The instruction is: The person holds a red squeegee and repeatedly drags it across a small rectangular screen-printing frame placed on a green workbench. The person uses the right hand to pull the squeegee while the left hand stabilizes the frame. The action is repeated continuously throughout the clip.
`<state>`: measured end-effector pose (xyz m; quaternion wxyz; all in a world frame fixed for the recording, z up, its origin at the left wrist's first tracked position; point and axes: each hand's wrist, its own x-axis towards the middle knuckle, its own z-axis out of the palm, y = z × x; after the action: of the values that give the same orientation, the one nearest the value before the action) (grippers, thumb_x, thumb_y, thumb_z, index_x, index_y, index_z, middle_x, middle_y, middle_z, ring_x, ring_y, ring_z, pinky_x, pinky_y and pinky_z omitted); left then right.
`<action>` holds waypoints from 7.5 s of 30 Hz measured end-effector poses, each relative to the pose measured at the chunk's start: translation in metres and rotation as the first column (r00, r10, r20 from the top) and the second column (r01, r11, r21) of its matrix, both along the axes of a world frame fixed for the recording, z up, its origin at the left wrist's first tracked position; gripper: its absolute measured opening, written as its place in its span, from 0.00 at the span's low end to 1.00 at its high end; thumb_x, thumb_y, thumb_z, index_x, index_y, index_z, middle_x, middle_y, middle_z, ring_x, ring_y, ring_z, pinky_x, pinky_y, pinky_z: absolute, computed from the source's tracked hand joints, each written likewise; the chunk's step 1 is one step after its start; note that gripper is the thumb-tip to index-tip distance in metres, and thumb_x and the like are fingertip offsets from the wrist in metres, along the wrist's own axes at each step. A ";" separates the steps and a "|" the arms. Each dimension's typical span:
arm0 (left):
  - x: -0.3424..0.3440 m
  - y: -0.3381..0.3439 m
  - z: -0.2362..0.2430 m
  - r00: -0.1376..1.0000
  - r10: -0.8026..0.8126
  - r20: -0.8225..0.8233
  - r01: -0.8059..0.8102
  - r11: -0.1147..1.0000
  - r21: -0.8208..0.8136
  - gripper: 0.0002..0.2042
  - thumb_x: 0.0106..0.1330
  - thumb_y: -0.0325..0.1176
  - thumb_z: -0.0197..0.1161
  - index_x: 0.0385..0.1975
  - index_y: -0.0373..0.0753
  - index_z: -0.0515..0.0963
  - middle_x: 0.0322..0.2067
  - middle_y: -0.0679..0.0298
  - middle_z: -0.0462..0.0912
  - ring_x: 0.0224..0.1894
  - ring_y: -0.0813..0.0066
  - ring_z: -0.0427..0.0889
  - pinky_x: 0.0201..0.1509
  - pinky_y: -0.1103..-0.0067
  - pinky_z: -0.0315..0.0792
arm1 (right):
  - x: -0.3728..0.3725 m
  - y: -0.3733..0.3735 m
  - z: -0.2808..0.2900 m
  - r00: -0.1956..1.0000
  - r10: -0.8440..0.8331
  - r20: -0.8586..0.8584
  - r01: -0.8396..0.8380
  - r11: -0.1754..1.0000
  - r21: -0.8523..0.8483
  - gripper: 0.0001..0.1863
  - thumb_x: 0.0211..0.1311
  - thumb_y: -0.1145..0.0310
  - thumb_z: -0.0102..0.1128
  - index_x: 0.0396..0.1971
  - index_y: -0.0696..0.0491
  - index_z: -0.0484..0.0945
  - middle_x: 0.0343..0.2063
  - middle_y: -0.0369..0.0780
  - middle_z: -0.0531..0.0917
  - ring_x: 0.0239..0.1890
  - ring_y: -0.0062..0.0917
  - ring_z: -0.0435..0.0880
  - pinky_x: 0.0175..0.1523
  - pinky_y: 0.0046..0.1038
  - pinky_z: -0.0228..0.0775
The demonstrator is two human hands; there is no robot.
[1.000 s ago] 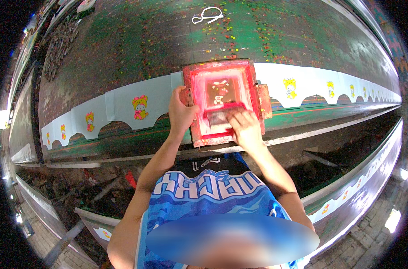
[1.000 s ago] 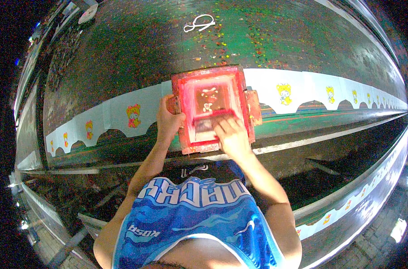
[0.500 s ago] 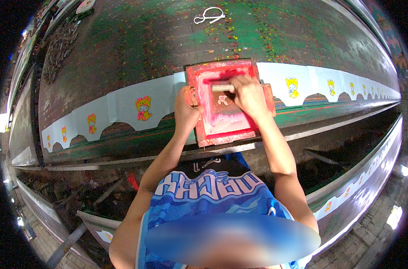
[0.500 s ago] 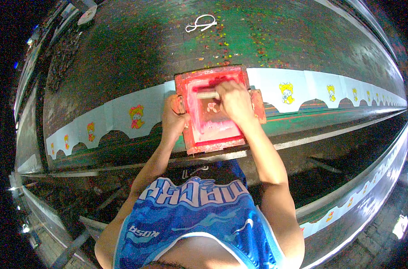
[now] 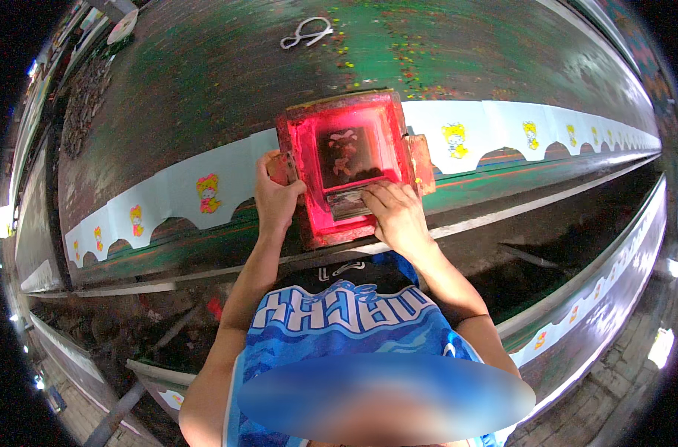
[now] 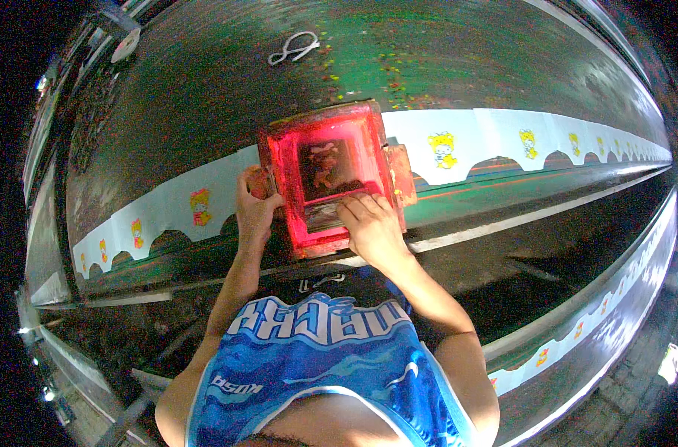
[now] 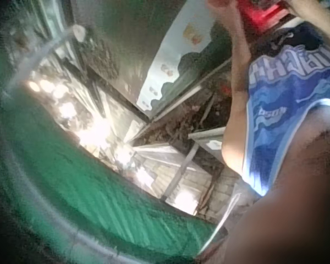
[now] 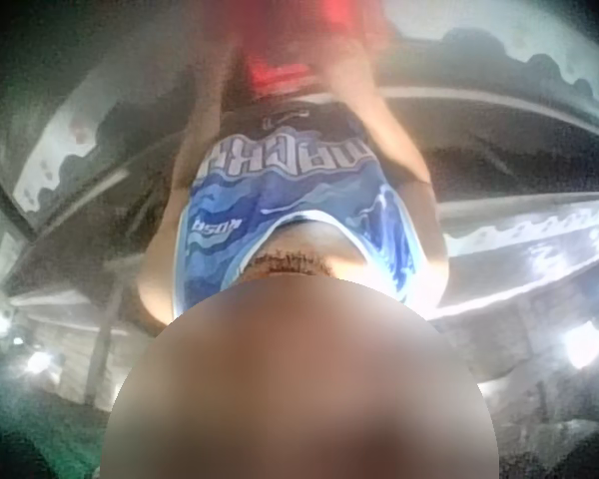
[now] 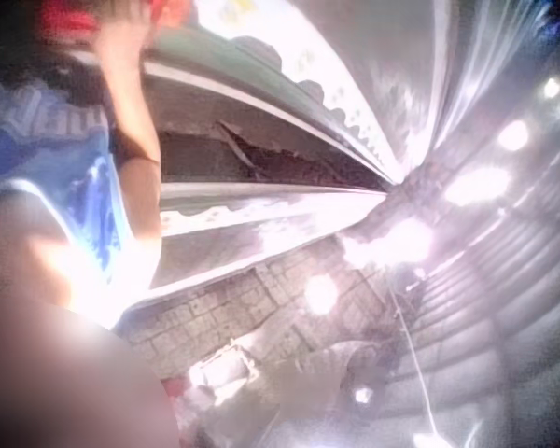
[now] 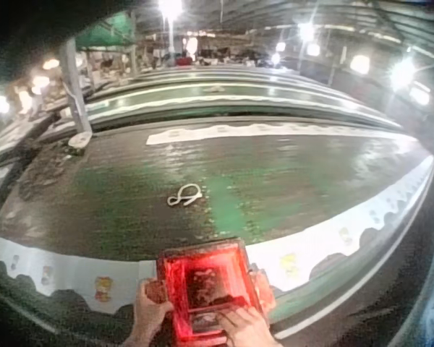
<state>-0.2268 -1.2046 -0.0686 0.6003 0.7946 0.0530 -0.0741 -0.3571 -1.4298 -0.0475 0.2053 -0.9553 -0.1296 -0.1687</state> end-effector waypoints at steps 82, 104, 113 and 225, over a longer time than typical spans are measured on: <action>-0.091 -0.485 -0.034 0.998 -0.013 0.065 0.033 0.944 -0.327 0.39 0.48 0.08 0.66 0.65 0.36 0.67 0.46 0.59 0.83 0.41 0.71 0.85 0.39 0.75 0.82 | -0.096 -0.467 -0.013 0.997 -0.078 -0.024 0.076 0.994 -0.084 0.24 0.44 0.76 0.68 0.47 0.57 0.84 0.50 0.43 0.86 0.54 0.37 0.83 0.61 0.41 0.73; -0.093 -0.528 -0.054 1.000 0.008 0.005 -0.007 0.994 -0.111 0.34 0.50 0.15 0.69 0.63 0.33 0.71 0.46 0.60 0.87 0.48 0.72 0.86 0.54 0.76 0.79 | -0.104 -0.526 -0.029 0.997 -0.005 -0.072 0.007 1.000 0.026 0.21 0.48 0.79 0.62 0.46 0.57 0.84 0.49 0.43 0.87 0.53 0.38 0.84 0.59 0.41 0.73; -0.097 -0.529 -0.039 0.999 -0.039 0.013 0.040 0.995 -0.096 0.33 0.48 0.16 0.69 0.60 0.33 0.73 0.47 0.60 0.87 0.50 0.71 0.85 0.57 0.76 0.77 | -0.109 -0.528 -0.037 0.998 0.059 0.038 -0.058 0.998 -0.020 0.22 0.47 0.77 0.62 0.46 0.56 0.84 0.49 0.42 0.86 0.54 0.39 0.83 0.60 0.43 0.72; -0.167 -0.864 -0.023 0.999 0.040 -0.021 -0.043 0.982 -0.182 0.35 0.46 0.10 0.69 0.60 0.37 0.72 0.46 0.62 0.83 0.47 0.73 0.84 0.48 0.75 0.81 | -0.156 -0.871 -0.036 0.998 0.031 0.054 -0.031 0.999 -0.007 0.18 0.50 0.72 0.63 0.44 0.54 0.83 0.46 0.39 0.85 0.49 0.34 0.83 0.55 0.41 0.74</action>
<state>-0.3939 -2.0691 -0.0915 0.6716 0.7342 0.0678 -0.0728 -0.5130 -2.3004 -0.0838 0.2016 -0.9488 -0.1505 -0.1911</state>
